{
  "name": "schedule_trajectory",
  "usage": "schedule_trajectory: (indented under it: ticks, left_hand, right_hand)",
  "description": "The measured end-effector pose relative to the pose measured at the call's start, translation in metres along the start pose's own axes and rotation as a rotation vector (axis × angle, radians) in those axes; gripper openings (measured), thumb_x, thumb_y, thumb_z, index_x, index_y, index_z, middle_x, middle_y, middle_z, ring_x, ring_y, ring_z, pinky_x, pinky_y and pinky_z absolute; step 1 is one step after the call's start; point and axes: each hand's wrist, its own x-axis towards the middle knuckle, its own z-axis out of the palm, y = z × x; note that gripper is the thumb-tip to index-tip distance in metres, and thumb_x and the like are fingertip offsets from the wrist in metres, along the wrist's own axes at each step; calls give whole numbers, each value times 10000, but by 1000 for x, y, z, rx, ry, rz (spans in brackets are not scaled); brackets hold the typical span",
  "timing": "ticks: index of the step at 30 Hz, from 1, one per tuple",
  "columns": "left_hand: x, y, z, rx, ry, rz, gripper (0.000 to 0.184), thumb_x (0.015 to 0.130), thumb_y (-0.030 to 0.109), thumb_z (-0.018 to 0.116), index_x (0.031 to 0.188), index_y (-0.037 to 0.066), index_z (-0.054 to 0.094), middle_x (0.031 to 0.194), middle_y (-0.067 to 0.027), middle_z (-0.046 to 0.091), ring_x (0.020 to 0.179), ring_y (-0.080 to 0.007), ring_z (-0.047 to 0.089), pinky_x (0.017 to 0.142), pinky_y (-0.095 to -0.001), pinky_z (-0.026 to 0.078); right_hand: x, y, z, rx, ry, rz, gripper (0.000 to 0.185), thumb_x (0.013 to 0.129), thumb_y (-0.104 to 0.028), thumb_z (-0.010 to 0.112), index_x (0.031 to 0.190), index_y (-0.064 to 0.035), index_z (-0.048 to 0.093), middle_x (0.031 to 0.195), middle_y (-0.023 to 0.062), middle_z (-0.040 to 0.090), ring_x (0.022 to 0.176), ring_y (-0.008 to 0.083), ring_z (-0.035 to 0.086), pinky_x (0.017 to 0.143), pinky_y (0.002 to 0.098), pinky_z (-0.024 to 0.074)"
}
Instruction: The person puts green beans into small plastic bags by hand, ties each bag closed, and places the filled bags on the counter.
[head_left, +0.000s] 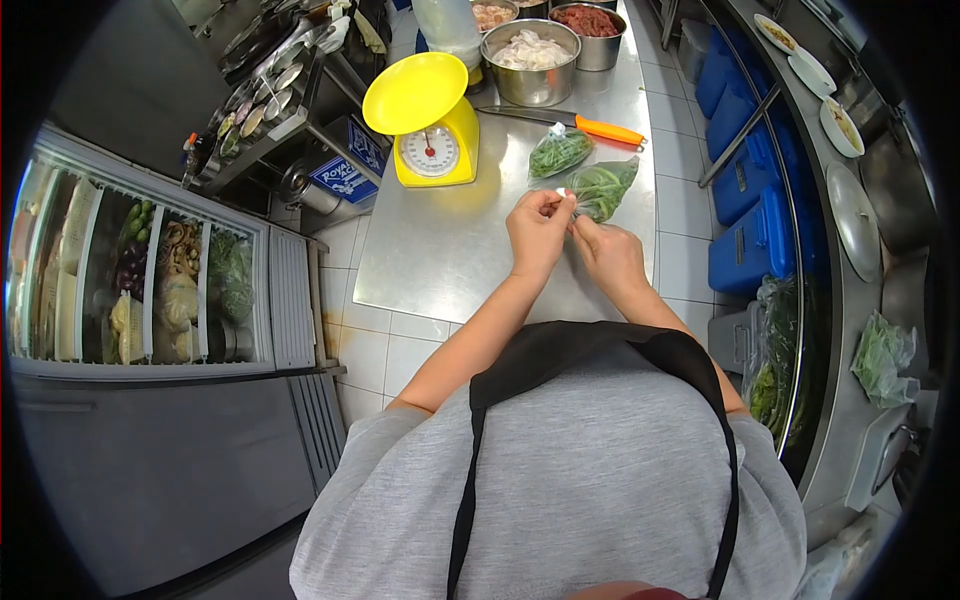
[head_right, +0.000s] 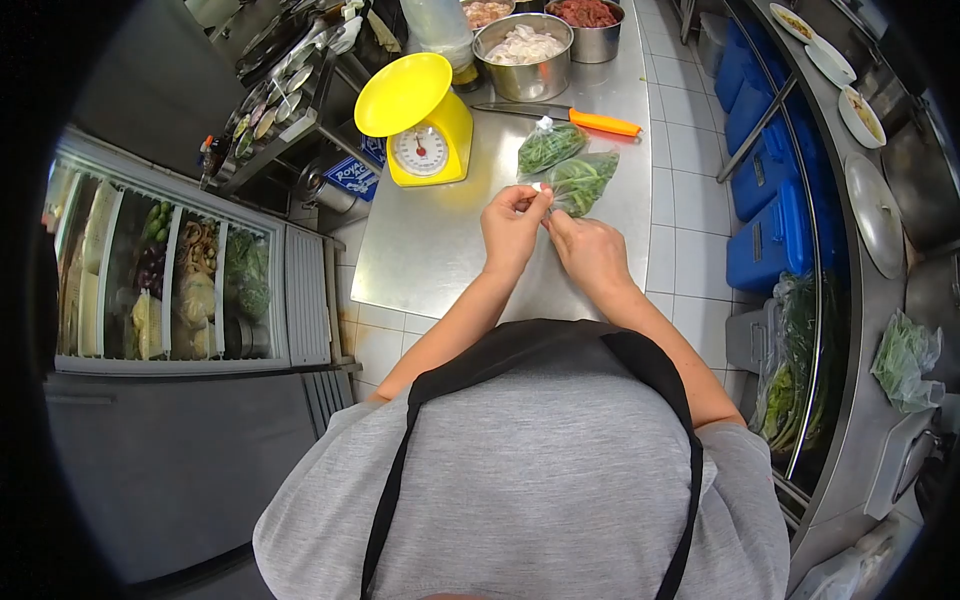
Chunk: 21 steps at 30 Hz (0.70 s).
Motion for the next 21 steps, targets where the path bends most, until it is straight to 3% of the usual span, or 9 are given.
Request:
schedule_trajectory:
  ticks: [3, 6, 11, 13, 14, 16, 17, 19, 21]
  left_hand:
    - [1, 8, -4, 235, -8, 177, 136, 749, 97, 685, 738, -29, 635, 673, -57, 574, 565, -86, 534, 523, -223, 427]
    - [2, 8, -8, 336, -84, 200, 137, 732, 91, 692, 733, -34, 638, 683, -66, 568, 563, -98, 538, 522, -234, 432]
    - [2, -1, -26, 241, -261, 80, 128, 741, 103, 701, 732, -13, 646, 697, -23, 553, 618, -77, 526, 571, -210, 419]
    - [-3, -6, -34, 144, -307, -15, 120, 746, 106, 702, 729, -1, 649, 707, -5, 547, 634, -69, 517, 588, -199, 410]
    - [-5, -10, -37, 103, -323, -36, 114, 754, 109, 700, 738, 8, 650, 721, 9, 541, 644, -60, 502, 596, -193, 399]
    - [-7, -17, -42, 61, -340, -59, 108, 762, 112, 697, 748, 16, 651, 736, 23, 535, 654, -51, 488, 605, -187, 388]
    - [-8, -21, -44, 30, -367, -71, 105, 769, 110, 691, 765, 15, 647, 745, 23, 534, 649, -46, 479, 598, -185, 383]
    - [-13, -21, -46, -2, -386, -96, 103, 775, 108, 685, 782, 13, 643, 755, 23, 534, 644, -40, 469, 591, -184, 377]
    - [-16, -18, -45, 23, -382, -70, 95, 795, 96, 659, 800, 9, 622, 759, 24, 519, 653, -34, 464, 594, -181, 373]
  right_hand:
    - [-1, -1, 0, 8, 68, -27, 164, 825, -193, 570, 722, -80, 511, 634, 82, 557, 580, 278, 550, 509, 394, 431]
    - [2, -5, -9, -76, 80, -74, 155, 807, -171, 594, 720, -67, 519, 738, 59, 557, 685, 249, 542, 568, 347, 424]
    - [7, 6, -9, -77, 218, -267, 145, 816, -203, 594, 767, -67, 581, 892, 30, 546, 863, 227, 516, 686, 319, 415]
    - [1, 20, 2, 449, 6, -83, 177, 851, -203, 559, 772, -46, 582, 838, 52, 534, 779, 186, 506, 672, 278, 402]
    - [-2, 26, 2, 449, 6, -77, 177, 851, -203, 559, 772, -46, 582, 838, 52, 534, 779, 186, 506, 672, 278, 402]
    - [-6, 36, 1, 714, -242, 263, 221, 892, -214, 516, 758, -43, 558, 770, 27, 514, 716, 123, 473, 670, 241, 383]
    - [-9, 38, 6, 715, -245, 266, 221, 892, -214, 516, 758, -43, 558, 770, 27, 514, 716, 123, 473, 670, 241, 383]
    - [-17, 39, 17, 1204, -264, 470, 258, 914, -236, 494, 749, -43, 541, 724, -6, 499, 683, 81, 438, 658, 225, 373]
    - [-18, 38, 18, 1113, -261, 438, 255, 916, -237, 496, 753, -47, 543, 724, -19, 503, 681, 76, 439, 664, 222, 375]
